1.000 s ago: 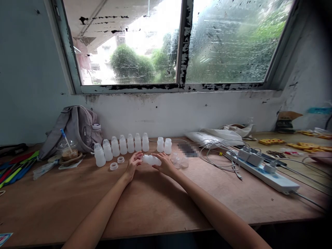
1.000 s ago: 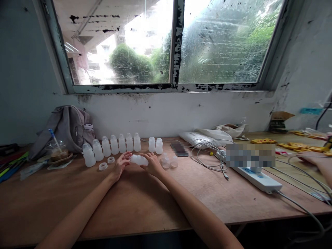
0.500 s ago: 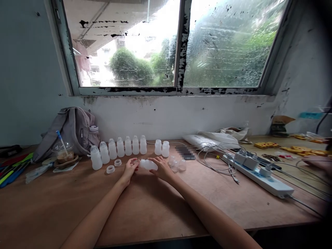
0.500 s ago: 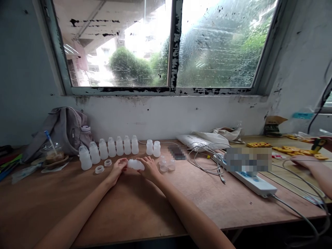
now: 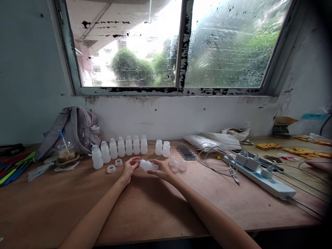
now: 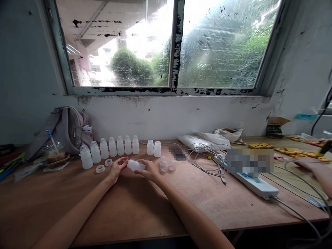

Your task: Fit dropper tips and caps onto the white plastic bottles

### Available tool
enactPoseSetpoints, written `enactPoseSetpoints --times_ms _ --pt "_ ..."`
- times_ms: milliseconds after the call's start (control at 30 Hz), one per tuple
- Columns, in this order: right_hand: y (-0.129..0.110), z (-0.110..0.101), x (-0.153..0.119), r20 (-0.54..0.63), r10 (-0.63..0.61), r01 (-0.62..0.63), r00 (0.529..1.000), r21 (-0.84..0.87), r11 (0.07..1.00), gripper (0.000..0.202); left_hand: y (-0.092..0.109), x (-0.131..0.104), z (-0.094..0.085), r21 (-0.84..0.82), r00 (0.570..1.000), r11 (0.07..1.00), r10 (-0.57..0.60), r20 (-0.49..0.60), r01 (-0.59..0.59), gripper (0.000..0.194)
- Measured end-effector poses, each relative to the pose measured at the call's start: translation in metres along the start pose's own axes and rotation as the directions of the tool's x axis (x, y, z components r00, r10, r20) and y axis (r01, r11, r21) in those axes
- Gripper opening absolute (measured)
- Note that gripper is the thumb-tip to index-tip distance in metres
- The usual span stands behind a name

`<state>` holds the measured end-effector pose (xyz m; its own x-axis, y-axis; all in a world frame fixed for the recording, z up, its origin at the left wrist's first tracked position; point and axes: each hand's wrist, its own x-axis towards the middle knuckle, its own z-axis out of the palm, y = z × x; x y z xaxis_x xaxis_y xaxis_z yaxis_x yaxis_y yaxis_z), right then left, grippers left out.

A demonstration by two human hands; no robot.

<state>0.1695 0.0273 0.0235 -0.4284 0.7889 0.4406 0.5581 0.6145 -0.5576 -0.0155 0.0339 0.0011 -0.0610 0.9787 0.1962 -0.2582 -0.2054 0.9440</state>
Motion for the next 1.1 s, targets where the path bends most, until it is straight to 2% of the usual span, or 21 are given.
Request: enactPoseSetpoints --times_ms 67,133,267,367,500,633,733,833,900,1000,1100 --pt "-0.003 -0.001 0.0 0.029 0.051 -0.054 0.998 0.119 0.991 0.042 0.004 -0.001 0.001 -0.042 1.0 0.999 0.009 0.017 -0.008 0.04" --pt "-0.006 0.001 0.0 -0.009 0.061 -0.06 0.998 0.125 0.99 0.041 0.005 -0.002 0.002 -0.104 1.0 0.994 -0.022 0.022 0.024 0.038" --pt "-0.007 0.011 -0.003 -0.146 -0.014 -0.002 0.989 -0.11 0.994 0.049 0.004 -0.005 0.008 -0.16 0.977 0.967 -0.184 0.106 0.199 0.035" --pt "-0.008 0.016 -0.004 -0.148 -0.048 0.025 0.988 -0.153 0.988 0.05 0.004 -0.008 0.012 -0.148 0.974 0.968 -0.184 0.133 0.203 0.035" --pt "-0.011 0.012 -0.003 -0.089 0.032 -0.025 0.996 0.076 0.997 0.038 0.009 -0.012 0.018 -0.123 0.986 0.985 -0.101 0.135 0.118 0.038" --pt "-0.013 0.004 -0.002 -0.044 0.148 -0.13 0.988 0.289 0.949 0.039 0.016 -0.013 0.022 -0.119 0.987 0.989 -0.068 0.142 0.085 0.042" --pt "-0.016 0.003 -0.002 -0.022 0.158 -0.14 0.987 0.363 0.921 0.04 0.019 -0.016 0.027 -0.159 0.984 0.987 -0.002 0.177 0.031 0.042" --pt "-0.021 0.0 -0.001 -0.013 0.113 -0.099 0.994 0.383 0.918 0.038 0.019 -0.023 0.034 -0.168 0.973 0.986 0.04 0.229 0.0 0.041" --pt "-0.022 -0.006 0.002 0.013 0.056 -0.057 0.998 0.34 0.939 0.036 0.016 -0.028 0.038 -0.144 0.975 0.99 0.02 0.222 0.012 0.041" --pt "-0.014 -0.026 0.008 0.028 0.031 -0.035 0.999 0.15 0.988 0.034 0.013 -0.033 0.041 -0.123 0.987 0.991 -0.024 0.16 0.044 0.042" --pt "0.008 -0.054 0.013 -0.183 0.115 -0.142 0.976 -0.141 0.98 0.022 0.011 -0.031 0.039 -0.097 0.994 0.994 -0.047 0.103 0.057 0.044"
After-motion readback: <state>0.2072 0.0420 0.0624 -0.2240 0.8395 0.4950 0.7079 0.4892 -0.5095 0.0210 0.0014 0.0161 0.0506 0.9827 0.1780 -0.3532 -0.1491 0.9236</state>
